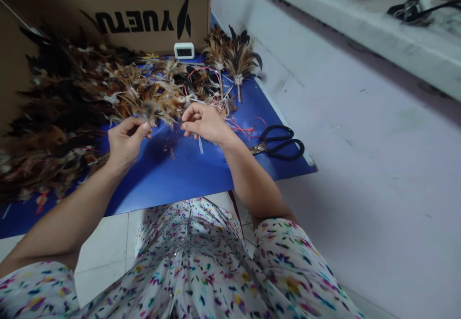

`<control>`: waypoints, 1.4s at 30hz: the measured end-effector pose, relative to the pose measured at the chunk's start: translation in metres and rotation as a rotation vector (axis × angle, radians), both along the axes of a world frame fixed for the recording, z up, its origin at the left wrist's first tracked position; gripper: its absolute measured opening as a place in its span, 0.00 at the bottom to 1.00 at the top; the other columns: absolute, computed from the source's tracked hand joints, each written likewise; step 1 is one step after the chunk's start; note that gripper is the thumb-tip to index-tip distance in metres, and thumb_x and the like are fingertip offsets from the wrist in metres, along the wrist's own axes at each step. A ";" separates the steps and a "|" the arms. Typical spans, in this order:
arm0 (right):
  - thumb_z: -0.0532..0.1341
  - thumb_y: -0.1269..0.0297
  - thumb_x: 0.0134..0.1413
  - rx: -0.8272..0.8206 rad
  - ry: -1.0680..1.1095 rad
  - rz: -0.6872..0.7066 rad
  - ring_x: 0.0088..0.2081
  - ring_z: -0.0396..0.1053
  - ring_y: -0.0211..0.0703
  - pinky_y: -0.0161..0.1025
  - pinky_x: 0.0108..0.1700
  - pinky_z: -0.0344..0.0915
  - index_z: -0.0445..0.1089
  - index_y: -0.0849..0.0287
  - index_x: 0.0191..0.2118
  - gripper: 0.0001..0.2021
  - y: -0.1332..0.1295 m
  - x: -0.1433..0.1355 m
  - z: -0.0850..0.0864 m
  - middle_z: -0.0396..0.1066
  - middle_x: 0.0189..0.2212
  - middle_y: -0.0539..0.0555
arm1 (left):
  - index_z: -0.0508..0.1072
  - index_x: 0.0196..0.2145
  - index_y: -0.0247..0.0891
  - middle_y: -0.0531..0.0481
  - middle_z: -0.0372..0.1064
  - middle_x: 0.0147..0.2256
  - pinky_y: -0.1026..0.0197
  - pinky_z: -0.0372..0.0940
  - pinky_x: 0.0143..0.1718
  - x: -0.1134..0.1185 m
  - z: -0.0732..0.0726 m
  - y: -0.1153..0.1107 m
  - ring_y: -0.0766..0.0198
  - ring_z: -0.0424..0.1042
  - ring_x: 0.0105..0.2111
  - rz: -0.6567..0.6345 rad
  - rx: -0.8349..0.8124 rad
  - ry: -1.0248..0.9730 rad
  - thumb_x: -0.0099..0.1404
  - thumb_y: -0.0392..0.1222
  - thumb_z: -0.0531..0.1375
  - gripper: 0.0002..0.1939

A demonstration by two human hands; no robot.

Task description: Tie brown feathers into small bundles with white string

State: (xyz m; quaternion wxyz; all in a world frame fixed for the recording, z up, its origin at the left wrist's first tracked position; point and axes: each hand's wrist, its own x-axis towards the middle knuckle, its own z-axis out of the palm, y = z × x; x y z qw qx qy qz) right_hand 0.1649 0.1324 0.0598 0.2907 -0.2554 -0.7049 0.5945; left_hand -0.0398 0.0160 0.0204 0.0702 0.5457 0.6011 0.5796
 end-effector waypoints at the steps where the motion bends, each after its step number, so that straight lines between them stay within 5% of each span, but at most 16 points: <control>1: 0.68 0.73 0.45 -0.031 0.031 0.010 0.22 0.71 0.33 0.28 0.20 0.62 0.65 0.59 0.33 0.12 -0.001 0.000 0.000 0.69 0.21 0.45 | 0.77 0.29 0.39 0.53 0.71 0.24 0.62 0.64 0.31 0.000 0.000 0.000 0.67 0.69 0.25 0.001 -0.003 0.001 0.64 0.52 0.64 0.14; 8: 0.70 0.69 0.46 -0.056 0.090 0.027 0.24 0.74 0.35 0.27 0.18 0.63 0.70 0.61 0.42 0.15 -0.001 -0.002 -0.002 0.69 0.21 0.43 | 0.77 0.28 0.39 0.54 0.71 0.24 0.62 0.64 0.32 0.001 0.000 -0.001 0.67 0.69 0.25 -0.011 0.001 -0.012 0.64 0.50 0.64 0.13; 20: 0.69 0.63 0.46 0.011 0.140 -0.043 0.35 0.79 0.42 0.31 0.25 0.71 0.76 0.61 0.37 0.11 -0.004 -0.002 -0.001 0.79 0.33 0.55 | 0.76 0.29 0.39 0.53 0.71 0.23 0.62 0.66 0.29 0.005 -0.002 0.003 0.68 0.69 0.23 -0.054 -0.005 -0.170 0.60 0.57 0.66 0.17; 26: 0.63 0.61 0.55 0.252 0.053 -0.069 0.32 0.77 0.40 0.34 0.28 0.70 0.78 0.60 0.38 0.09 -0.012 -0.009 -0.012 0.78 0.31 0.53 | 0.77 0.28 0.39 0.52 0.72 0.23 0.62 0.65 0.28 0.006 -0.006 0.005 0.67 0.68 0.22 -0.088 -0.056 -0.230 0.57 0.59 0.68 0.19; 33: 0.58 0.64 0.65 0.802 -0.095 -0.061 0.42 0.74 0.42 0.41 0.49 0.67 0.78 0.56 0.40 0.10 -0.022 -0.012 -0.020 0.79 0.39 0.54 | 0.77 0.27 0.38 0.53 0.70 0.21 0.62 0.62 0.26 0.005 -0.008 0.004 0.67 0.66 0.21 -0.088 -0.123 -0.114 0.59 0.58 0.67 0.18; 42: 0.54 0.65 0.67 0.921 -0.254 -0.059 0.44 0.73 0.45 0.42 0.49 0.66 0.76 0.57 0.45 0.12 -0.025 -0.013 -0.025 0.77 0.41 0.56 | 0.77 0.26 0.39 0.52 0.70 0.23 0.60 0.61 0.31 0.012 0.003 -0.002 0.64 0.68 0.26 -0.073 -0.140 0.170 0.63 0.54 0.64 0.16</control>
